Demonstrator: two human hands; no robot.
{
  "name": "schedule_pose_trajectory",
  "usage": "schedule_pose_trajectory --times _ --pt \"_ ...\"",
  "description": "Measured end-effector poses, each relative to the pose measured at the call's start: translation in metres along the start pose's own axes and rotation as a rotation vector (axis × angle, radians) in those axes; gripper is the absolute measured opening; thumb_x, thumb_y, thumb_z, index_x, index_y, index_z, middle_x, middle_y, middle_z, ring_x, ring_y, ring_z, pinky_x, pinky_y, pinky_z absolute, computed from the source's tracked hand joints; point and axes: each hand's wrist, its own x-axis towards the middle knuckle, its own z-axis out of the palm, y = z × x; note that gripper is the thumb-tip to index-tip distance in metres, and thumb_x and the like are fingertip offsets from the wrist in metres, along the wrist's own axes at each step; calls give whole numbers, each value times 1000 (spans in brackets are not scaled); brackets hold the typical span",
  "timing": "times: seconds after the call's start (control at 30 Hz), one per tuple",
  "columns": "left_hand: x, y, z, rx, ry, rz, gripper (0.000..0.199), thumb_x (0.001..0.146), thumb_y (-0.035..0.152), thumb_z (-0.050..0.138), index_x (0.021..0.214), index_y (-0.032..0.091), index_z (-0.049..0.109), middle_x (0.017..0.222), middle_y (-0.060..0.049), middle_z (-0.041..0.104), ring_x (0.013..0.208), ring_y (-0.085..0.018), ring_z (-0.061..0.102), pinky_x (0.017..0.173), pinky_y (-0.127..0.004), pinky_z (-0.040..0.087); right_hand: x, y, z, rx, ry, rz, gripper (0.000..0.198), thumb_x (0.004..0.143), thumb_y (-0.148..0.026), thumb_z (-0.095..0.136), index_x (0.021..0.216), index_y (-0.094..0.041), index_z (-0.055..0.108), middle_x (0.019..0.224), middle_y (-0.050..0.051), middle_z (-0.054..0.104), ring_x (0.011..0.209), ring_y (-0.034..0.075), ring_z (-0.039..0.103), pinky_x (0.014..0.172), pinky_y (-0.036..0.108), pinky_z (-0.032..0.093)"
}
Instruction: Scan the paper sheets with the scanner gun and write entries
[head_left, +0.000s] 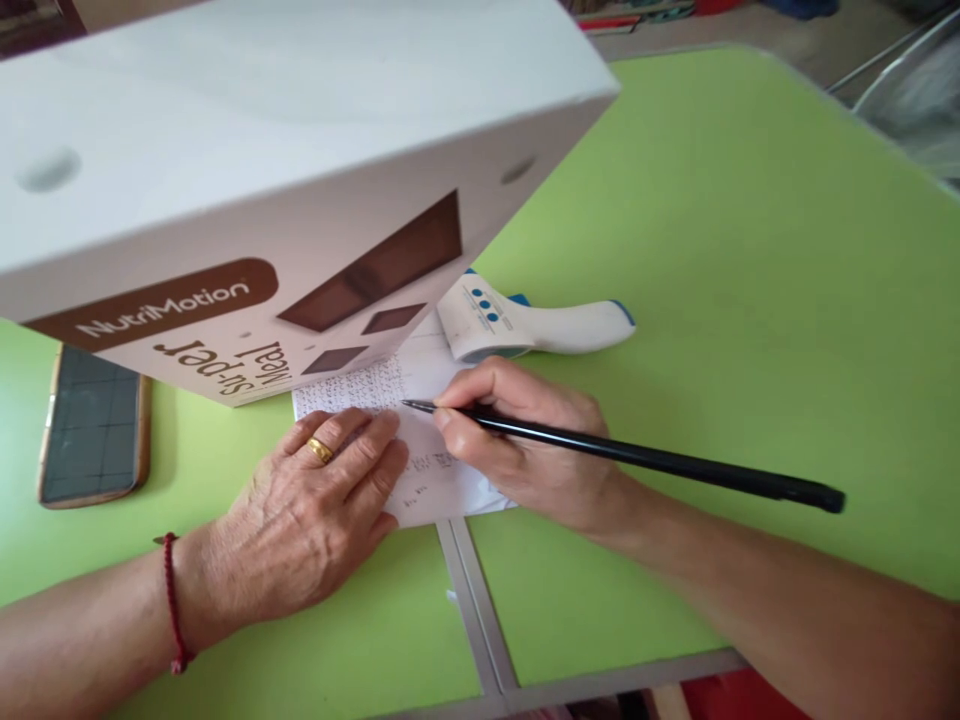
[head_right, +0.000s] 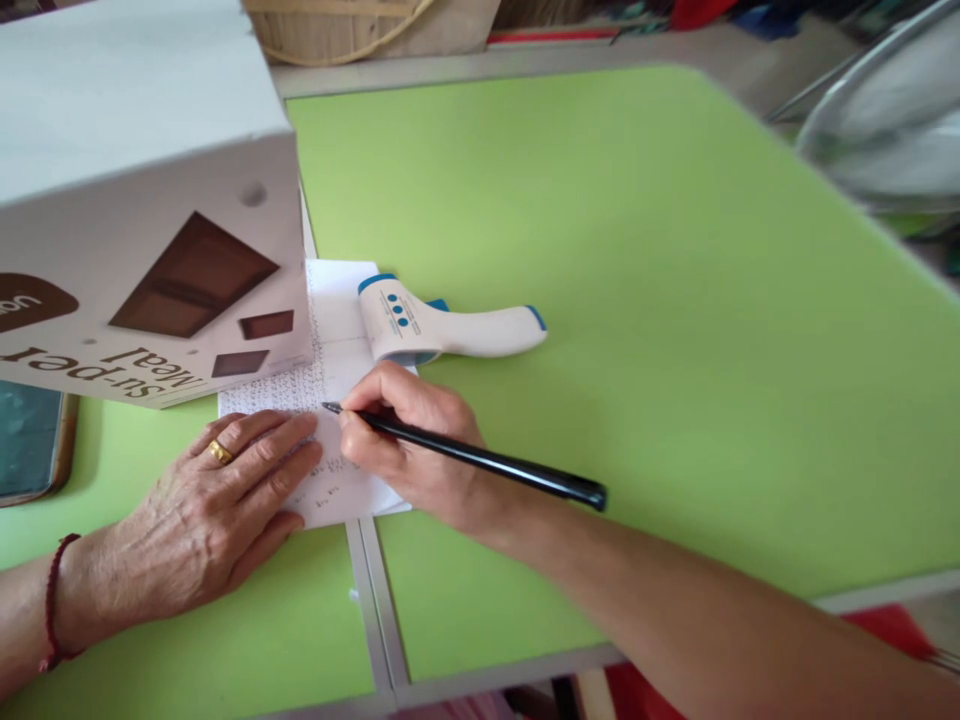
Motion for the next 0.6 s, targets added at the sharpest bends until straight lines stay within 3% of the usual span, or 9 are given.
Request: schedule_pose_trajectory --times 0.6 --pt "-1 0 -1 -4 -13 -2 34 96 22 48 121 2 59 131 -21 59 117 -34 56 93 -49 51 2 2 -3 -3 34 -56 14 79 -16 58 70 -24 51 53 -6 57 41 10 50 39 22 38"
